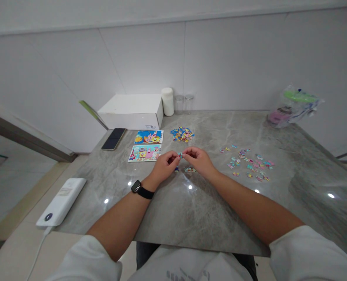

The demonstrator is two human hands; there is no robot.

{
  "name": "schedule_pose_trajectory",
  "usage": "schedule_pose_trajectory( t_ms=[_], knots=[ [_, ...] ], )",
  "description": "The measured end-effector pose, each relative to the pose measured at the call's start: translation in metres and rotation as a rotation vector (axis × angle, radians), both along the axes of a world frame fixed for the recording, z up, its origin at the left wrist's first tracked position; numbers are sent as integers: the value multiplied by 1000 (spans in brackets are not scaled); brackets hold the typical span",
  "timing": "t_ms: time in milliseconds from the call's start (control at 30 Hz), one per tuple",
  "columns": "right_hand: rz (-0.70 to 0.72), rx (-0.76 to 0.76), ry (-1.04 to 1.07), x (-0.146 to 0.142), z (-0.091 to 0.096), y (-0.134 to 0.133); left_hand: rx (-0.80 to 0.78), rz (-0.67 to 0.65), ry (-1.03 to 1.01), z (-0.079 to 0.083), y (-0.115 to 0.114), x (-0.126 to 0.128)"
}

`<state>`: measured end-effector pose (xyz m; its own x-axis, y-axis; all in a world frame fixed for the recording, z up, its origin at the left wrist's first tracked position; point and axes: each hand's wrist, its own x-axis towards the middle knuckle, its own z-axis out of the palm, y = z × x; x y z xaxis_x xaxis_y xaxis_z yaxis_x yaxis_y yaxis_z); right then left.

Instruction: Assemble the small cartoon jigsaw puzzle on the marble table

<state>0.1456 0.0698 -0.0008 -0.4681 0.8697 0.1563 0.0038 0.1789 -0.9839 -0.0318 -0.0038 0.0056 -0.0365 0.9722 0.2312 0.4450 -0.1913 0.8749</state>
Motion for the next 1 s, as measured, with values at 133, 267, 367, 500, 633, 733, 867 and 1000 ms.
schedule_pose_trajectory(
  t_ms=[133, 267, 367, 500, 633, 733, 867, 1000],
  knots=[
    [-12, 15, 8, 1, -1, 2, -7, 7, -6, 0, 1, -1],
    [-45, 88, -45, 3, 0, 3, -8, 0, -3, -1, 2, -2],
    [-16, 128, -90, 3, 2, 2, -10, -29, 31, -1, 2, -2],
    [19, 115, -97, 1, 0, 2, -4, -59, 72, 1, 0, -3],
    [2, 109, -103, -1, -1, 5, 19, -60, 93, 0, 0, -4],
    [-55, 127, -61, 3, 8, 12, 53, 25, 54, -2, 1, -6],
    [-139, 153, -2, 17, 32, 24, 89, 185, 70, -5, 6, -16],
    [-138, 192, -80, 27, 54, 37, 30, 207, 228, -8, 10, -28]
  ],
)
